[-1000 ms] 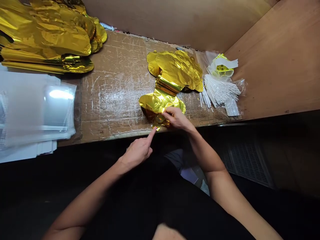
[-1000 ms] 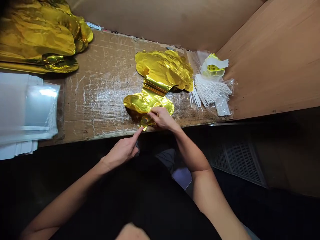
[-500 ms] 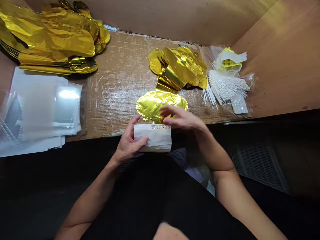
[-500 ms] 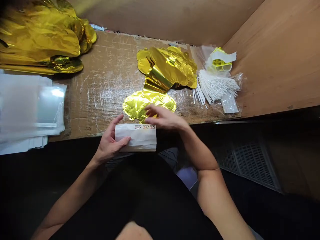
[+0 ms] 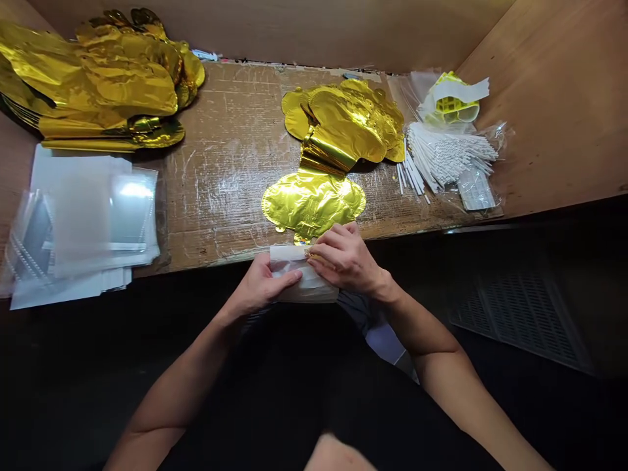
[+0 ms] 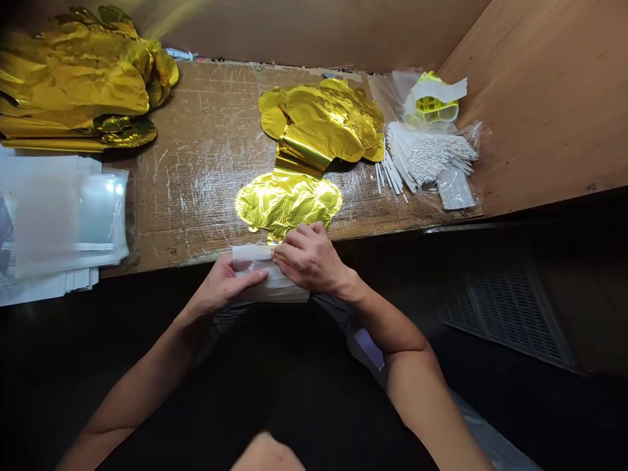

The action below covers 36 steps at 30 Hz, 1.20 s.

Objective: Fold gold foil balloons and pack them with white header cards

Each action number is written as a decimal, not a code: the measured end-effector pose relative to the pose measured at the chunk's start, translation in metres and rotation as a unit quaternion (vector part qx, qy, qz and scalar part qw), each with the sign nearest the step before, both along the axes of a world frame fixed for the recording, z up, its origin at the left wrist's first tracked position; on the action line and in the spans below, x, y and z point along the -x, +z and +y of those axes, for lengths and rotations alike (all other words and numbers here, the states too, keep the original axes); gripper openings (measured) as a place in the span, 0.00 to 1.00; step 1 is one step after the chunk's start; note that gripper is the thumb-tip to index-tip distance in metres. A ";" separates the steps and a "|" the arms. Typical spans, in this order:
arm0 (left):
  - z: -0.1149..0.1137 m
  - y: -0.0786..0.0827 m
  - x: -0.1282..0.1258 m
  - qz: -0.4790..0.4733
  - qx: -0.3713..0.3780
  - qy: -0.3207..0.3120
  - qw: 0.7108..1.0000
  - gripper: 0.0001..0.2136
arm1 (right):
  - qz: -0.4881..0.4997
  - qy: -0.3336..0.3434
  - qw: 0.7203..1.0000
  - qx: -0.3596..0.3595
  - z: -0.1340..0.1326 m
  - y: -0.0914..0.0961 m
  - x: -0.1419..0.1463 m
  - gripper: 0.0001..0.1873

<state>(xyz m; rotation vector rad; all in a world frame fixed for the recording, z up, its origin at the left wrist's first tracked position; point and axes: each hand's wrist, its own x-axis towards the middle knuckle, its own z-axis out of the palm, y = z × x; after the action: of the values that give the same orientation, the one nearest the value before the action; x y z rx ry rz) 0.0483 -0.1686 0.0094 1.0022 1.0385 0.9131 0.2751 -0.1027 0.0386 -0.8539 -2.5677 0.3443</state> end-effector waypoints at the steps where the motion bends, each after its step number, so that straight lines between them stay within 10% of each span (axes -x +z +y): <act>1: -0.001 0.003 -0.002 0.013 -0.008 -0.008 1.000 0.17 | -0.027 0.013 0.999 -0.028 -0.003 0.002 0.001 0.09; 13: -0.007 0.015 -0.010 0.093 -0.051 -0.037 0.994 0.08 | -0.040 0.042 0.994 -0.093 -0.009 -0.007 0.009 0.14; 20: -0.008 0.010 -0.003 0.045 -0.024 -0.018 0.999 0.15 | 0.109 -0.020 0.994 0.000 0.005 -0.015 0.006 0.11; 30: -0.005 0.016 0.002 0.095 -0.057 -0.055 0.992 0.07 | -0.061 0.091 0.992 -0.068 -0.006 0.003 0.011 0.13; 36: -0.007 0.015 0.004 0.089 -0.041 -0.059 0.993 0.10 | 0.070 0.066 0.990 0.103 0.005 -0.012 0.012 0.10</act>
<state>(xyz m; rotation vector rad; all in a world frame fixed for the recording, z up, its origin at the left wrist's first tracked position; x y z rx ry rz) 0.0440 -0.1755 0.0240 1.2189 1.0838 0.7845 0.2628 -0.0976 0.0263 -0.7018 -2.4922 0.6952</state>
